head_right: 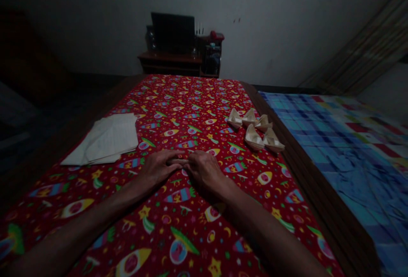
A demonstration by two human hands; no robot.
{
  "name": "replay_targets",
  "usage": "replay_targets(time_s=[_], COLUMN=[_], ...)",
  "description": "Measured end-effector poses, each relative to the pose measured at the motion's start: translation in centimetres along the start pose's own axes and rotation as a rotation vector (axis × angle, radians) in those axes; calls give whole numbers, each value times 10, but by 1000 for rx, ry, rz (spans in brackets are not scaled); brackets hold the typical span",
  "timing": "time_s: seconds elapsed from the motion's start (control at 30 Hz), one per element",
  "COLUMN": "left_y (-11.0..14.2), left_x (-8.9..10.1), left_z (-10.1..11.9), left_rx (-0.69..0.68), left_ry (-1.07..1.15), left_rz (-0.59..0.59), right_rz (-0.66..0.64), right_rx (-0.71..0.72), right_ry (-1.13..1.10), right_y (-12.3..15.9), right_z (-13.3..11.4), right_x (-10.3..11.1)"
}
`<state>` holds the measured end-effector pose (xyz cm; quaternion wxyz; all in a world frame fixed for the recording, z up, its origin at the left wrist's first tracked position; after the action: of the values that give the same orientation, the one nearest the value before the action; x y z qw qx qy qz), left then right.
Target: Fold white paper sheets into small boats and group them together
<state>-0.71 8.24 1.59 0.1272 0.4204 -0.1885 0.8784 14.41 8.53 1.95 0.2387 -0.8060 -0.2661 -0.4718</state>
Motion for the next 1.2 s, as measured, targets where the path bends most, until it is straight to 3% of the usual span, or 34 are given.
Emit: replay_targets(time_s=[0.2,0.5,0.87,1.07,1.2], left_y=[-4,3,11,10,12], left_x=[3,2,20,20,22], left_z=[0,-2,-10,-10,-14], left_rx=[-38,-210,-37,-67,-111], left_ry=[-19,-157,-19,-57,-45], left_rz=[-124,-160,-116,-72,-63], right_rz=[-25,-67,-46,-32,-51], right_rx=[1,7,4,20,48], right_ry=[113,283,270,267,149], right_y=[-1,6,9,10,11], right_z=[1,11,15,12,12], right_x=[0,-5,-1,1,10])
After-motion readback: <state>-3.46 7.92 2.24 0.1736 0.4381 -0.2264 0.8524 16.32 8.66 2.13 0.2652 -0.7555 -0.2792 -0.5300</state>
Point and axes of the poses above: each hand's wrist, its own y-axis away from the middle knuckle, its own x-axis out of the back of the hand, z = x × y, the point moved 5 cm from there along -y, towards the middle knuckle, and after that the axes turned 8 degrees about -z, right-handed, at the moved point
